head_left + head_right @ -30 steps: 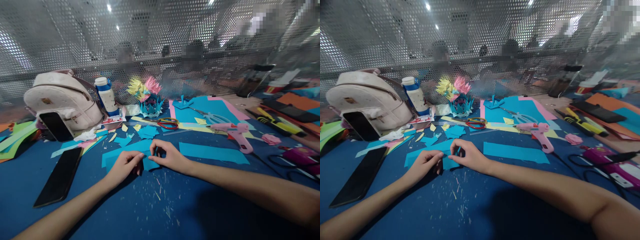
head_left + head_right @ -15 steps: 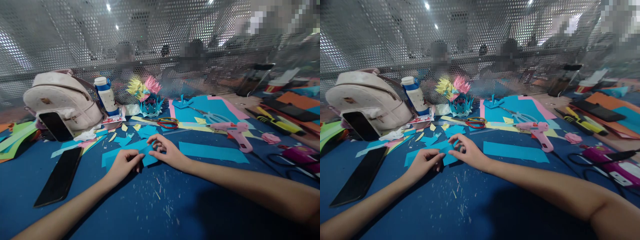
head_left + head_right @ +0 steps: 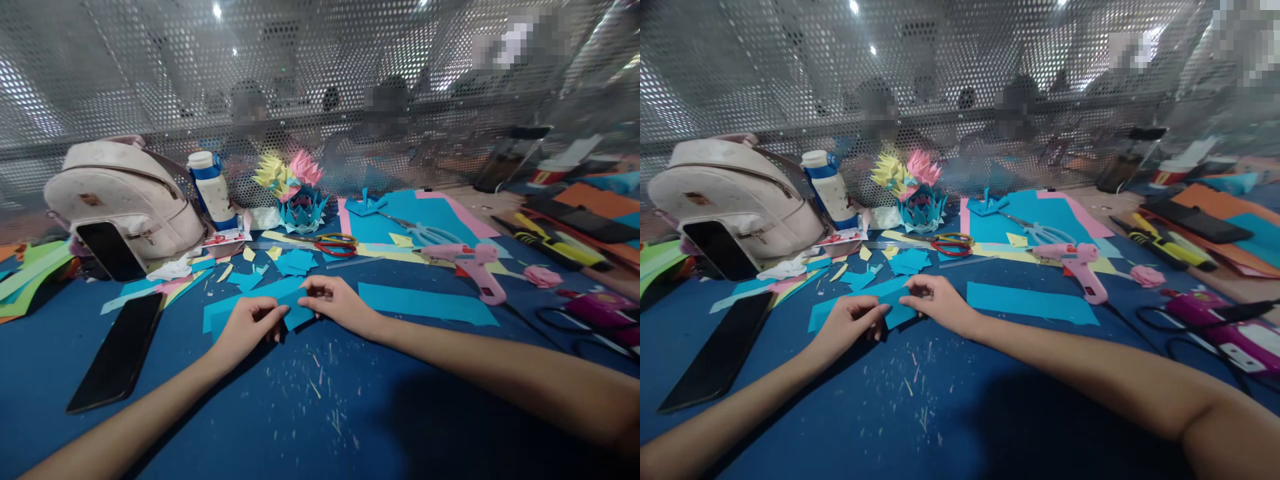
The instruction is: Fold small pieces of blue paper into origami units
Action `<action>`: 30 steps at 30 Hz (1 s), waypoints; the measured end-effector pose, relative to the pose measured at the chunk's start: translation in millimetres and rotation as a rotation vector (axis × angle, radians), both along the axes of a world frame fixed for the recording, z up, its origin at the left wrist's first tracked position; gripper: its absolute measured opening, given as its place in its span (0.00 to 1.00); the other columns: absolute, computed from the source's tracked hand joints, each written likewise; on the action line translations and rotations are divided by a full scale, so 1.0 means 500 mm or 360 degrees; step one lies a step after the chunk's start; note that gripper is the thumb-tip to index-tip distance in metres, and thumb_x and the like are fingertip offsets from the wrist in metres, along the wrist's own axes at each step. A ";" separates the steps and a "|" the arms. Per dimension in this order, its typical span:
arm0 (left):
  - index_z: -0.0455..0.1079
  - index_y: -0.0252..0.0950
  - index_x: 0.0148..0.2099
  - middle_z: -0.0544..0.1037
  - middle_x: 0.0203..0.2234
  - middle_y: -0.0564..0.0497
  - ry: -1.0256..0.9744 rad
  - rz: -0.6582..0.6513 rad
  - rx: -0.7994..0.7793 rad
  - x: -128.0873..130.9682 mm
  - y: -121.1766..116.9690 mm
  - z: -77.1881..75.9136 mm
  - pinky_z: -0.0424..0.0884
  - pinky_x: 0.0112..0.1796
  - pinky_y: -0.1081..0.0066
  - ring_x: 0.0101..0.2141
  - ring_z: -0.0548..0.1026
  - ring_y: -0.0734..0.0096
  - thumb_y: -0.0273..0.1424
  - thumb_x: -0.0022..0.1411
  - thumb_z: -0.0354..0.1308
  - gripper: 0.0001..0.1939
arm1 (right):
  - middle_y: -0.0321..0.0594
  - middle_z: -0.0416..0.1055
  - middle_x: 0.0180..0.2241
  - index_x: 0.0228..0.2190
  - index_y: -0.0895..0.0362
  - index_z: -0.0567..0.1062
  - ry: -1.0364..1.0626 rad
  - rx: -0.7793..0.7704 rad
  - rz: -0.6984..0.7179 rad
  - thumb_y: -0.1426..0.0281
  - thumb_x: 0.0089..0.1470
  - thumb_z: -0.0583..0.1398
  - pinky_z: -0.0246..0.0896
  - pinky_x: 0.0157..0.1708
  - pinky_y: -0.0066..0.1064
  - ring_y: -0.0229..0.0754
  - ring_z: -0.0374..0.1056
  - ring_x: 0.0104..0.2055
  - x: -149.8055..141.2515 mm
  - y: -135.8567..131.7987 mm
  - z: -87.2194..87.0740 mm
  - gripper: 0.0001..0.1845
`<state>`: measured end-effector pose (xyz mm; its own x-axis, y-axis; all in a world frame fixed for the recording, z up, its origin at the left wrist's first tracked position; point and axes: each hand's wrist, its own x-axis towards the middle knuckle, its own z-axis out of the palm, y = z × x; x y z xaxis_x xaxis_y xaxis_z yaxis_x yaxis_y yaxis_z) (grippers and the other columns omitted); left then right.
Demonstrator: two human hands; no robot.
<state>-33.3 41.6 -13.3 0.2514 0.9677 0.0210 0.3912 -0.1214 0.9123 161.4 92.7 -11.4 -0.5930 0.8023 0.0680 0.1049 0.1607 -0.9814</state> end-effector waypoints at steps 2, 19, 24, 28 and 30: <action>0.64 0.35 0.19 0.71 0.13 0.53 -0.0003 -0.0004 -0.0001 -0.001 0.000 -0.001 0.60 0.22 0.75 0.16 0.65 0.77 0.38 0.63 0.52 0.21 | 0.30 0.63 0.22 0.28 0.58 0.69 0.0004 -0.0017 -0.0009 0.55 0.45 0.65 0.58 0.23 0.26 0.32 0.60 0.21 0.000 0.000 -0.001 0.19; 0.65 0.35 0.21 0.72 0.14 0.53 0.0001 -0.0017 -0.0010 -0.002 0.001 -0.002 0.62 0.21 0.76 0.16 0.65 0.76 0.38 0.62 0.52 0.19 | 0.31 0.65 0.23 0.33 0.58 0.71 0.0077 -0.0020 -0.0025 0.60 0.46 0.66 0.62 0.24 0.26 0.32 0.63 0.21 0.000 0.003 -0.008 0.17; 0.65 0.35 0.21 0.72 0.14 0.53 -0.0007 -0.0010 -0.0009 -0.001 0.002 -0.002 0.61 0.21 0.76 0.16 0.65 0.76 0.38 0.62 0.53 0.19 | 0.35 0.68 0.29 0.38 0.57 0.73 0.0060 0.0097 0.0016 0.63 0.51 0.63 0.64 0.25 0.25 0.31 0.63 0.23 0.003 0.002 -0.009 0.13; 0.65 0.35 0.21 0.72 0.14 0.53 -0.0014 -0.0015 -0.0013 -0.001 0.001 -0.001 0.62 0.22 0.76 0.17 0.65 0.77 0.37 0.62 0.53 0.18 | 0.37 0.69 0.32 0.39 0.58 0.74 0.0047 0.0123 0.0005 0.64 0.52 0.62 0.64 0.25 0.26 0.32 0.64 0.24 0.003 -0.001 -0.001 0.13; 0.66 0.35 0.22 0.72 0.14 0.53 -0.0012 -0.0018 -0.0013 -0.001 0.001 -0.002 0.62 0.21 0.76 0.17 0.65 0.77 0.37 0.62 0.53 0.18 | 0.36 0.68 0.30 0.38 0.58 0.74 0.0045 0.0126 -0.0011 0.64 0.51 0.63 0.64 0.25 0.26 0.32 0.63 0.23 0.002 -0.002 0.002 0.13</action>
